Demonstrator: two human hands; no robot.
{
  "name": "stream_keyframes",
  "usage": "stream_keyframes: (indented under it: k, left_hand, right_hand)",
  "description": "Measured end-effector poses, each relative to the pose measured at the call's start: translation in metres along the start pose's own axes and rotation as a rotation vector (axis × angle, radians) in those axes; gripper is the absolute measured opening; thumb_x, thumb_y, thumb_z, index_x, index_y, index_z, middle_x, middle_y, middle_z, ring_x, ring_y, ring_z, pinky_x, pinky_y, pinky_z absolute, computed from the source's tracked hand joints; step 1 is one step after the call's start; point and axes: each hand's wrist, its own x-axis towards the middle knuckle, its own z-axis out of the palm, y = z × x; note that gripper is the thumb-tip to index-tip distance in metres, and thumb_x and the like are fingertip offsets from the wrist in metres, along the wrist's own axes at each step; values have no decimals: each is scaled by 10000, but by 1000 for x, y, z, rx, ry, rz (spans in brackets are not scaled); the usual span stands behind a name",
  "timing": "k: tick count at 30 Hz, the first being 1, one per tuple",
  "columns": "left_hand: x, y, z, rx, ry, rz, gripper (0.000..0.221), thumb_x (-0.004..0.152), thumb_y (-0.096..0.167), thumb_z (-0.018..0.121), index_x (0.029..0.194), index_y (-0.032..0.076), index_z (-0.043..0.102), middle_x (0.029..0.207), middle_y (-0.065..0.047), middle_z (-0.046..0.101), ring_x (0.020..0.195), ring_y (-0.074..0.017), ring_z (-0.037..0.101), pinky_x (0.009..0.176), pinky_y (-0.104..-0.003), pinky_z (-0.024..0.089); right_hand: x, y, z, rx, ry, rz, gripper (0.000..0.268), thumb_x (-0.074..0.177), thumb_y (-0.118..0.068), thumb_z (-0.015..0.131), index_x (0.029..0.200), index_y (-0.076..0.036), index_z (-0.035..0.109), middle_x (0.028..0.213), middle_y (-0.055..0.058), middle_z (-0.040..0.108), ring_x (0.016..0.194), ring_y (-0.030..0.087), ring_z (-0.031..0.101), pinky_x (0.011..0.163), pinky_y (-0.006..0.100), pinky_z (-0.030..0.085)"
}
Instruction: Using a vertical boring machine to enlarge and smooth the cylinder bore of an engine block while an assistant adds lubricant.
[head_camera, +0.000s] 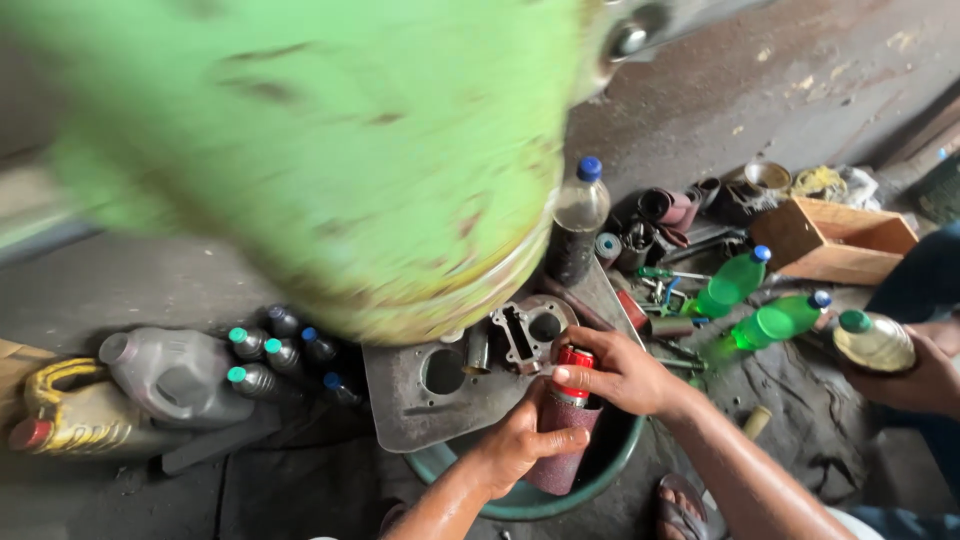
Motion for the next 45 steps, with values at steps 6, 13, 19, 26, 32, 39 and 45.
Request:
stream_keyframes:
  k: [6, 13, 19, 26, 32, 39, 45]
  left_hand:
    - [2, -15, -1, 31, -130, -108, 532, 670, 162, 891, 1142, 42, 676, 1012, -20, 691, 930, -138, 649, 869, -332, 535]
    - [3, -18, 7, 120, -54, -36, 544, 665, 165, 866, 1158, 59, 661, 1000, -18, 681, 910, -141, 643, 855, -313, 542]
    - [4, -21, 7, 123, 15, -27, 627, 620, 200, 876, 1191, 81, 647, 1021, -18, 678, 920, -137, 645, 842, -325, 545]
    - [7, -24, 7, 112, 43, -67, 664, 612, 203, 864, 1213, 72, 615, 1006, -32, 653, 916, -156, 636, 820, -330, 540]
    - [10, -31, 6, 72, 45, -57, 607, 612, 165, 816, 1166, 38, 601, 971, -55, 626, 878, -175, 624, 775, -330, 534]
    - [-7, -14, 7, -195, -136, -105, 563, 640, 140, 809, 1144, -12, 609, 928, -110, 632, 833, -206, 634, 758, -353, 540]
    - [-1, -21, 6, -143, -70, -181, 588, 571, 101, 833, 1114, 5, 630, 939, -76, 646, 855, -189, 649, 799, -350, 551]
  right_hand:
    - [-11, -10, -5, -225, -32, -32, 268, 833, -246, 785, 841, -19, 642, 694, 62, 618, 674, 138, 558, 598, 345, 490]
    - [-10, -26, 1, -353, 26, -27, 264, 849, -307, 721, 825, -50, 663, 681, 79, 670, 636, 194, 644, 609, 360, 522]
    - [-7, -27, 7, -418, 77, 27, 266, 828, -313, 707, 844, -49, 676, 676, 115, 677, 627, 261, 676, 619, 393, 537]
    - [-4, -35, 12, -562, 145, 119, 321, 821, -373, 705, 868, -55, 702, 715, 158, 710, 676, 333, 706, 643, 438, 537]
    - [-3, -50, 16, -687, 138, 241, 417, 841, -479, 692, 869, -63, 710, 728, 172, 708, 707, 359, 695, 664, 457, 527]
    - [-7, -52, 8, -329, 12, -88, 399, 876, -444, 674, 865, -44, 686, 667, 151, 684, 627, 353, 677, 607, 440, 545]
    - [-4, -56, 18, -643, 98, -14, 311, 860, -382, 647, 825, -77, 697, 649, 167, 665, 632, 391, 654, 585, 485, 502]
